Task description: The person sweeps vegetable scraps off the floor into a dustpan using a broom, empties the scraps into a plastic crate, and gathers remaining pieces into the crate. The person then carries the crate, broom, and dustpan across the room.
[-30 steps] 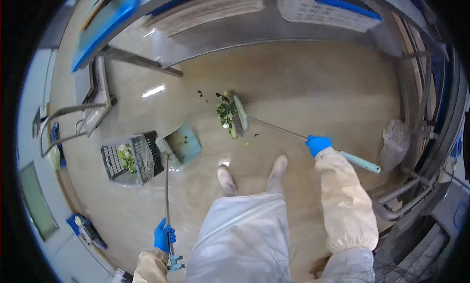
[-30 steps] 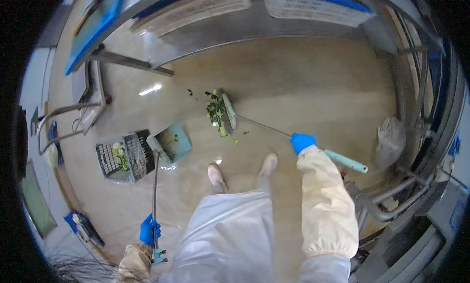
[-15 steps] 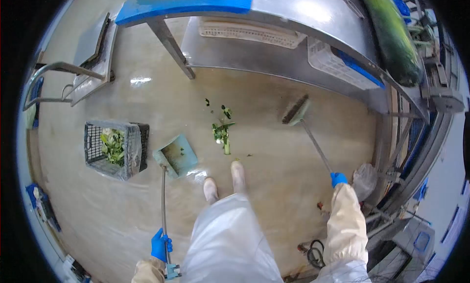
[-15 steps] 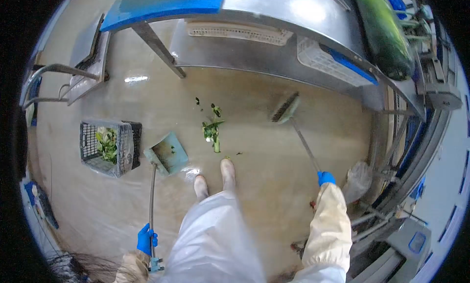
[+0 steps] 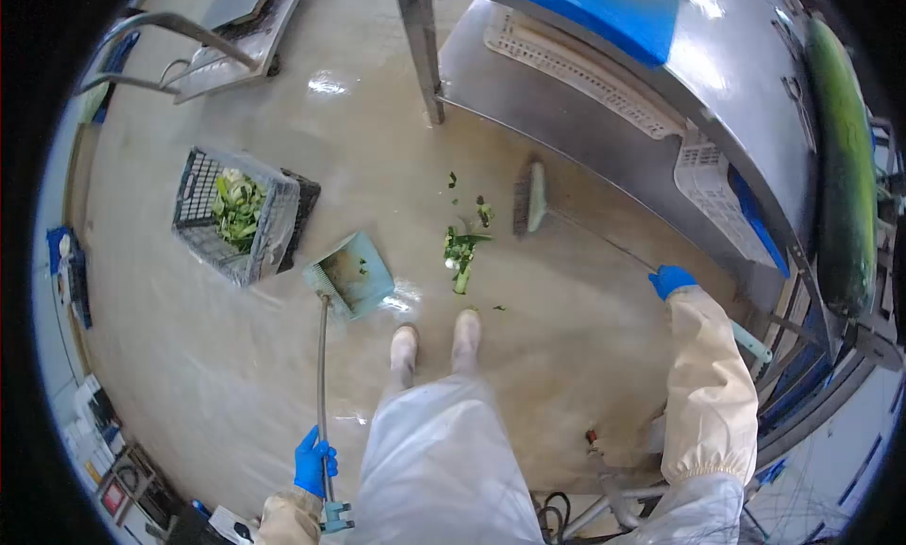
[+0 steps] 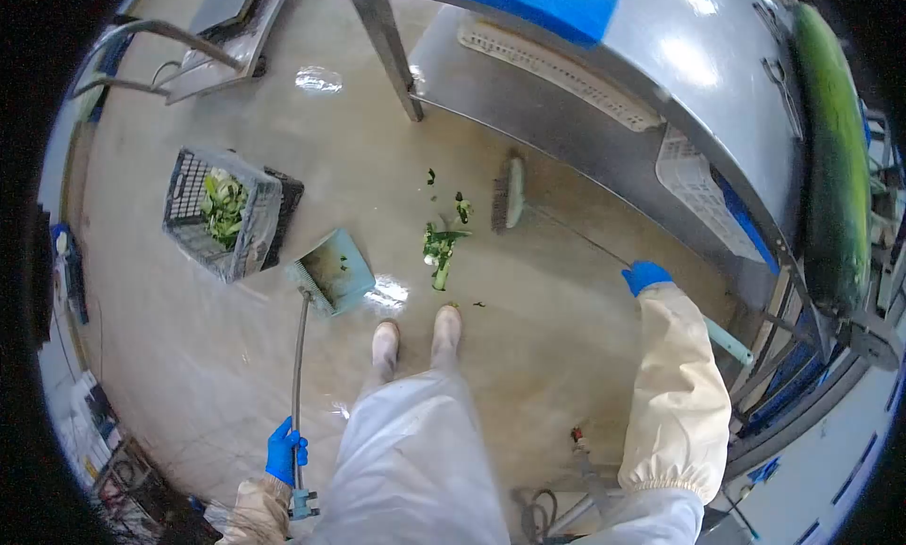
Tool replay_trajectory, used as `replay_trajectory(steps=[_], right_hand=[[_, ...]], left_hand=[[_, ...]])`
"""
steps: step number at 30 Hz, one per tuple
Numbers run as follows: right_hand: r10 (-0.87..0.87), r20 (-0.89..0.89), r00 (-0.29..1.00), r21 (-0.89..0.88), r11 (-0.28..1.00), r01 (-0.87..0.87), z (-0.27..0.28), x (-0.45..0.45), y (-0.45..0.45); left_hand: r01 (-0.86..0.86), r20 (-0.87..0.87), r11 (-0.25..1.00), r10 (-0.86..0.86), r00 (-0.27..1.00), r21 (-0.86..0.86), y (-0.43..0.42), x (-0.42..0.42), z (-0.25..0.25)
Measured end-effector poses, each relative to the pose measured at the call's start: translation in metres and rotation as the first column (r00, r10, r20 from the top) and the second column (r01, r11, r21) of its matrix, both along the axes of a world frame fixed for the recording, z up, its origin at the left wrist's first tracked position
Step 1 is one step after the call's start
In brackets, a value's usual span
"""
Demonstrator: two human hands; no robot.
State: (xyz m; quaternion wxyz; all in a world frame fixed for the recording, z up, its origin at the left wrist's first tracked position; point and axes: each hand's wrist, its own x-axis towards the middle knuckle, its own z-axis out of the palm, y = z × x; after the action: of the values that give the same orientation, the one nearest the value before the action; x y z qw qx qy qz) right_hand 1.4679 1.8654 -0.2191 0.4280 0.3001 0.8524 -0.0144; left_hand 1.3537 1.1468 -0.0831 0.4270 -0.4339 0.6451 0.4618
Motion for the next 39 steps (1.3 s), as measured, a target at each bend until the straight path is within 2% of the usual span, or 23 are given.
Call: replay_trajectory(steps=[2,6,9,11,13,15,17,19,21,23,24,26,27,29,31,35,37,38,39], right_hand=[[0.141,0.03,0.99,-0.066,0.988,-0.139,0.008,-0.046,-0.026],[0.259,-0.049,0.965,-0.126,0.956,-0.264,0.005,-0.09,-0.067],[0.309,-0.128,0.942,-0.083,0.943,-0.321,0.034,-0.107,-0.088],[0.234,-0.045,0.971,0.01,0.972,-0.234,0.059,-0.119,-0.099],[0.287,-0.078,0.955,0.067,0.957,-0.282,0.064,-0.133,-0.105],[0.388,-0.179,0.904,0.207,0.913,-0.35,0.06,-0.168,-0.106],[0.323,-0.129,0.938,0.156,0.94,-0.302,0.045,-0.208,-0.12],[0.365,-0.161,0.917,0.028,0.93,-0.366,0.023,-0.226,-0.14],[0.258,-0.139,0.956,-0.068,0.961,-0.27,0.021,-0.237,-0.171],[0.279,-0.098,0.955,-0.041,0.958,-0.284,-0.026,-0.225,-0.186],[0.393,-0.063,0.917,-0.074,0.915,-0.397,-0.028,-0.217,-0.2],[0.347,-0.192,0.918,-0.038,0.932,-0.36,-0.03,-0.184,-0.231],[0.191,-0.359,0.913,0.012,0.98,-0.2,-0.029,-0.165,-0.245],[-0.011,-0.038,0.999,-0.178,0.984,0.004,0.001,-0.143,-0.276],[0.003,0.115,0.993,-0.2,0.98,0.021,0.021,-0.114,-0.301],[-0.019,0.132,0.991,-0.214,0.976,0.047,0.021,-0.05,-0.331],[-0.117,0.251,0.961,-0.166,0.973,0.162,0.03,-0.032,-0.347],[-0.137,0.251,0.958,-0.164,0.97,0.181,0.034,-0.014,-0.347],[-0.079,0.141,0.987,-0.229,0.967,0.11,0.041,0.011,-0.344]], left_hand=[[-0.047,-0.006,0.999,0.048,0.999,0.011,0.001,0.006,0.001],[-0.125,0.0,0.992,0.125,0.992,0.018,-0.001,0.014,0.006],[-0.152,-0.036,0.988,0.153,0.987,0.038,-0.01,0.022,0.008],[-0.133,-0.033,0.99,0.134,0.99,0.039,-0.017,0.023,0.008],[-0.108,-0.021,0.993,0.109,0.994,0.041,-0.024,0.025,0.009],[-0.126,0.0,0.992,0.126,0.992,0.011,-0.027,0.026,0.007],[-0.135,0.005,0.991,0.135,0.991,0.02,-0.033,0.027,0.008],[-0.142,0.011,0.989,0.142,0.99,0.027,-0.037,0.031,0.007],[-0.168,0.039,0.985,0.166,0.985,0.049,-0.041,0.03,0.01],[-0.172,0.047,0.984,0.17,0.984,0.047,-0.041,0.027,0.009],[-0.173,0.055,0.984,0.171,0.984,0.046,-0.046,0.025,0.01],[-0.133,0.056,0.99,0.13,0.99,0.055,-0.059,0.023,0.007],[-0.096,0.049,0.993,0.093,0.994,0.066,-0.064,0.02,0.005],[-0.032,0.065,0.997,0.028,0.998,0.066,-0.074,0.009,0.001],[0.039,0.079,0.997,-0.044,0.996,0.063,-0.084,-0.002,0.002],[0.185,0.113,0.977,-0.197,0.974,0.103,-0.097,-0.027,-0.009],[0.235,0.116,0.962,-0.251,0.961,0.14,-0.092,-0.044,-0.01],[0.27,0.125,0.954,-0.286,0.95,0.132,-0.08,-0.056,-0.006],[0.303,0.137,0.945,-0.319,0.938,0.125,-0.072,-0.065,-0.004]])
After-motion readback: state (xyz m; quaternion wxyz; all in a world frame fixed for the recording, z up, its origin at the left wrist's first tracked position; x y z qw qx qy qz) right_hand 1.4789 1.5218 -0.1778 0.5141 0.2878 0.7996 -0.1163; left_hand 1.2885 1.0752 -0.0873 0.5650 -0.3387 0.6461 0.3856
